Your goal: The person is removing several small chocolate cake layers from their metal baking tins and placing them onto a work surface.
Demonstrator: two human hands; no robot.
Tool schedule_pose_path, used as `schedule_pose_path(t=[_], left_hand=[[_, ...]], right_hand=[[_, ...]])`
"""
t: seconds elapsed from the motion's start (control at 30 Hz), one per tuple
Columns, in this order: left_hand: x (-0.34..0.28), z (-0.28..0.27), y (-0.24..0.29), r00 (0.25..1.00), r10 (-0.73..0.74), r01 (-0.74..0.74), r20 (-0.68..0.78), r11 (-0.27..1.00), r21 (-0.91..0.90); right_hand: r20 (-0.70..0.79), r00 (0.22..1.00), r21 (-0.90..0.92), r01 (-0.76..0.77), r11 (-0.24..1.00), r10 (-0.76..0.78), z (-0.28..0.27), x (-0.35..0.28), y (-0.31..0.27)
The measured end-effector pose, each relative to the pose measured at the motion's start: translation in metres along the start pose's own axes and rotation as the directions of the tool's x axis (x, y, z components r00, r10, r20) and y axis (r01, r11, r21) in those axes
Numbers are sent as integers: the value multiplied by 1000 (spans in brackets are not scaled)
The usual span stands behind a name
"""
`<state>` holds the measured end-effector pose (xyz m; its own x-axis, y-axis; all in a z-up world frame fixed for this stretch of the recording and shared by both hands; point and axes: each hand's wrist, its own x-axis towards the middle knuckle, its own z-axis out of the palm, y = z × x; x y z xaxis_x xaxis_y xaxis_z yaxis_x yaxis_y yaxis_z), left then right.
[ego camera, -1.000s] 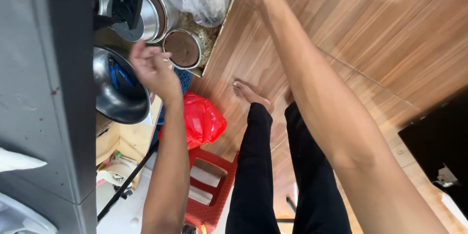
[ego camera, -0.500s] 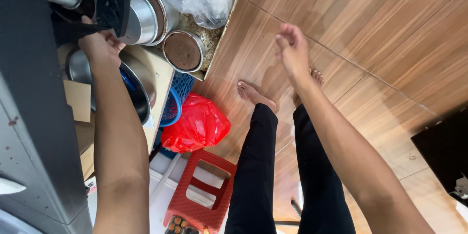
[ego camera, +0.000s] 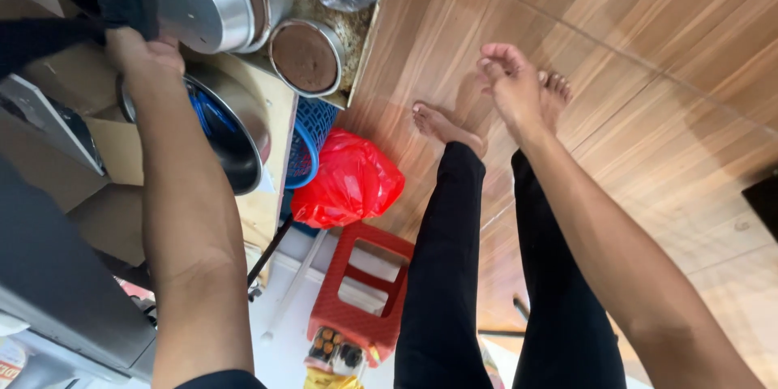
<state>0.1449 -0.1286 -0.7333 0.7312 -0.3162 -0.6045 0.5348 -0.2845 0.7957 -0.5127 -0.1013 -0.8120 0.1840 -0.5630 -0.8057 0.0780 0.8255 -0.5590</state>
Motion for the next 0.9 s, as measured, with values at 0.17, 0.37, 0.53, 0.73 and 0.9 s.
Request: schedule_pose_path(t=[0.17,0.37,0.53,0.73,0.9], left_hand=[[-49,16,2,992,67,-61,106,996,-58],[-129,39,-2,935,353,-352,-28,920,-174],[-253,42,-2,812,579,-584,-79,809,-66],[-389,-21,-82,841,438,-392,-319,898,200],[-566,28,-75,950,278,-208,-143,904,372]], right_hand=[[0,1000,13,-19,1000,19,-7,-2,4],[16,999,-64,-31,997,32,-7,-10,9],[94,967,60,233,971,-238,3,-39,33],[225,767,-477,625,619,-601,62,-245,-185],[457,565,-502,801,325,-687,103,-348,-269]])
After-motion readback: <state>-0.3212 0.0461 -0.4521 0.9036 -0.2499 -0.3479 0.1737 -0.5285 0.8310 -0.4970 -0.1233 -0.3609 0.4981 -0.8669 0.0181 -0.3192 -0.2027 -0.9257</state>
